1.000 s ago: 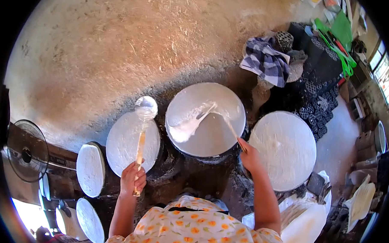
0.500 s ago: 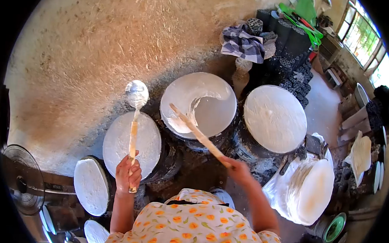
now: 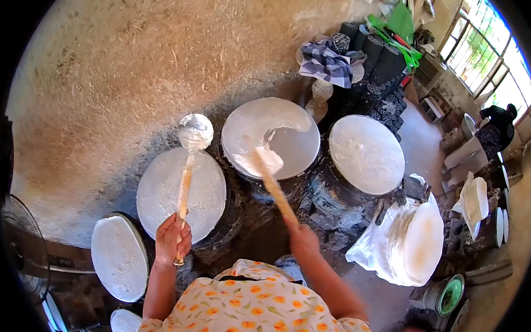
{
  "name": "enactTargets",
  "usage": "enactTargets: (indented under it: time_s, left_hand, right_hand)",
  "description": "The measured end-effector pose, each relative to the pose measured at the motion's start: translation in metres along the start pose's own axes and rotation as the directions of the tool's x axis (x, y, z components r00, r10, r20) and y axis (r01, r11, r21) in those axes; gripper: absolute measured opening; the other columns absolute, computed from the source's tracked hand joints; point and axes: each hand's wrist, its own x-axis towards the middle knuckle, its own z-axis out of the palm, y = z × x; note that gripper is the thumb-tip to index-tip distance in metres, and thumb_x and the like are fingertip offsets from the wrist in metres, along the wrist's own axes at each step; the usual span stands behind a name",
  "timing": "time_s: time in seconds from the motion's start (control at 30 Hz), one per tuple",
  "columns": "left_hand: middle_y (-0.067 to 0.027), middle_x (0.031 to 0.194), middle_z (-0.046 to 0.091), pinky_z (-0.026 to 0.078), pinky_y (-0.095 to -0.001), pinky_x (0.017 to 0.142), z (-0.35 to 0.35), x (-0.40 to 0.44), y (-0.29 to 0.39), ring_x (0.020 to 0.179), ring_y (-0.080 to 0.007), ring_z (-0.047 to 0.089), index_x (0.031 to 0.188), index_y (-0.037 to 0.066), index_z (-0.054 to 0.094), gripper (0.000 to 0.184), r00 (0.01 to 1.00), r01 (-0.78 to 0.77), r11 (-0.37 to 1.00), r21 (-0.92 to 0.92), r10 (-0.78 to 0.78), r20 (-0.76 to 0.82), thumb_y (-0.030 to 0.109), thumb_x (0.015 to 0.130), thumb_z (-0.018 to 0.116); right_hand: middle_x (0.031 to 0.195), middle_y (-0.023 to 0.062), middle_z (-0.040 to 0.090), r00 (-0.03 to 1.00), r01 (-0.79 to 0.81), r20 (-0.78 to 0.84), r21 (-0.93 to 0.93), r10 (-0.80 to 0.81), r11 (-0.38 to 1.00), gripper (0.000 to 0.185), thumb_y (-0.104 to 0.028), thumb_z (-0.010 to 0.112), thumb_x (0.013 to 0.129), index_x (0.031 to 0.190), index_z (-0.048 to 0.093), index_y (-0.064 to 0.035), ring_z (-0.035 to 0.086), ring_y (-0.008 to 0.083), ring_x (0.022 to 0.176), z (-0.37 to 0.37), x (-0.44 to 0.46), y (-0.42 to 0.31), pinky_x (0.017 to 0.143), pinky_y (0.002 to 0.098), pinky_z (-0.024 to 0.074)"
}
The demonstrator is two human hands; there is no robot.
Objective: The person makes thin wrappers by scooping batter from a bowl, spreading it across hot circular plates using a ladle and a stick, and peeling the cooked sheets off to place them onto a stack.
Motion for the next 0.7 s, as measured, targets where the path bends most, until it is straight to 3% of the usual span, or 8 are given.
enactTargets:
  time_s: [0.07,0.17,0.23,0.37,0.47,0.53,0.67,0.7]
  left_hand:
    - [-0.0038,0.067,0.046,0.032,-0.0206,0.03,0.0,0.0,0.002,0.037,-0.0063,0.036,0.119,0.0,0.049,0.027,1.0,0.009,1.0,-0.023,-0.009,0.005,0.014,0.097,0.042]
    - [-0.0038,0.067,0.045,0.033,-0.0208,0.029,-0.003,0.003,0.01,0.038,-0.0065,0.037,0.122,-0.002,0.047,0.03,0.998,0.053,0.997,-0.05,-0.051,0.044,0.014,0.097,0.042]
    - [-0.0033,0.066,0.044,0.032,-0.0201,0.029,-0.014,0.006,0.022,0.038,-0.0063,0.036,0.124,-0.004,0.045,0.033,0.941,0.28,0.801,-0.53,-0.119,0.318,0.014,0.097,0.043]
    - [-0.0029,0.066,0.043,0.03,-0.0198,0.029,-0.009,0.008,0.026,0.037,-0.006,0.035,0.125,-0.006,0.044,0.036,0.989,0.056,0.915,-0.398,0.005,0.15,0.016,0.096,0.046]
    - [-0.0039,0.066,0.045,0.03,-0.0201,0.028,-0.006,0.018,0.023,0.036,-0.0064,0.035,0.124,-0.005,0.046,0.035,0.996,0.074,0.967,-0.245,-0.06,0.061,0.015,0.095,0.046]
    - [-0.005,0.066,0.046,0.03,-0.0203,0.028,0.003,0.024,0.018,0.036,-0.0067,0.035,0.123,-0.004,0.047,0.034,0.996,0.087,0.981,-0.174,-0.08,0.045,0.015,0.094,0.047]
    - [-0.0054,0.066,0.046,0.031,-0.0206,0.029,0.018,0.036,0.005,0.036,-0.007,0.035,0.121,-0.003,0.048,0.032,0.989,0.114,0.984,-0.137,-0.099,0.11,0.015,0.095,0.046]
    - [-0.0052,0.067,0.046,0.031,-0.0205,0.029,0.022,0.038,0.004,0.037,-0.007,0.035,0.121,-0.002,0.049,0.031,0.989,0.111,0.987,-0.116,-0.098,0.111,0.015,0.095,0.046]
  right_hand:
    - [0.09,0.0184,0.055,0.99,0.136,0.002,-0.253,-0.14,0.958,0.056,-0.011,0.047,0.09,0.136,0.038,-0.0413,0.062,0.0361,0.076,-0.008,0.003,-0.061,0.064,0.0449,0.0517]
    - [0.09,0.0187,0.055,0.993,0.12,0.061,-0.323,-0.105,0.939,0.056,-0.011,0.048,0.089,0.137,0.038,-0.0389,0.063,0.0356,0.076,-0.012,0.006,-0.069,0.064,0.0441,0.052]
    - [0.091,0.0179,0.055,0.997,0.062,0.066,-0.375,-0.041,0.925,0.054,-0.013,0.048,0.09,0.137,0.037,-0.038,0.063,0.0354,0.078,-0.024,-0.002,-0.058,0.067,0.0433,0.052]
    - [0.098,0.018,0.056,0.994,-0.085,0.042,-0.334,0.104,0.939,0.058,-0.013,0.055,0.086,0.135,0.039,-0.0416,0.062,0.0347,0.084,-0.044,-0.028,-0.021,0.072,0.0419,0.051]
    - [0.095,0.0184,0.057,0.945,-0.321,-0.032,-0.269,0.324,0.908,0.057,-0.01,0.053,0.087,0.133,0.042,-0.04,0.062,0.0356,0.084,-0.03,-0.017,0.016,0.072,0.0427,0.0506]
    - [0.088,0.0219,0.06,0.984,-0.17,-0.098,-0.309,0.147,0.936,0.049,-0.019,0.055,0.089,0.135,0.044,-0.0327,0.062,0.0385,0.081,-0.055,-0.019,-0.009,0.071,0.0427,0.0508]
    - [0.086,0.0195,0.061,0.974,-0.185,-0.181,-0.262,0.14,0.947,0.046,-0.013,0.055,0.086,0.129,0.051,-0.0295,0.063,0.0373,0.077,-0.059,0.009,0.0,0.067,0.0417,0.0514]
    - [0.086,0.0184,0.061,0.972,-0.079,-0.225,-0.045,0.067,0.996,0.047,-0.01,0.053,0.085,0.128,0.052,-0.0292,0.063,0.0365,0.075,-0.054,0.017,0.008,0.065,0.0418,0.0516]
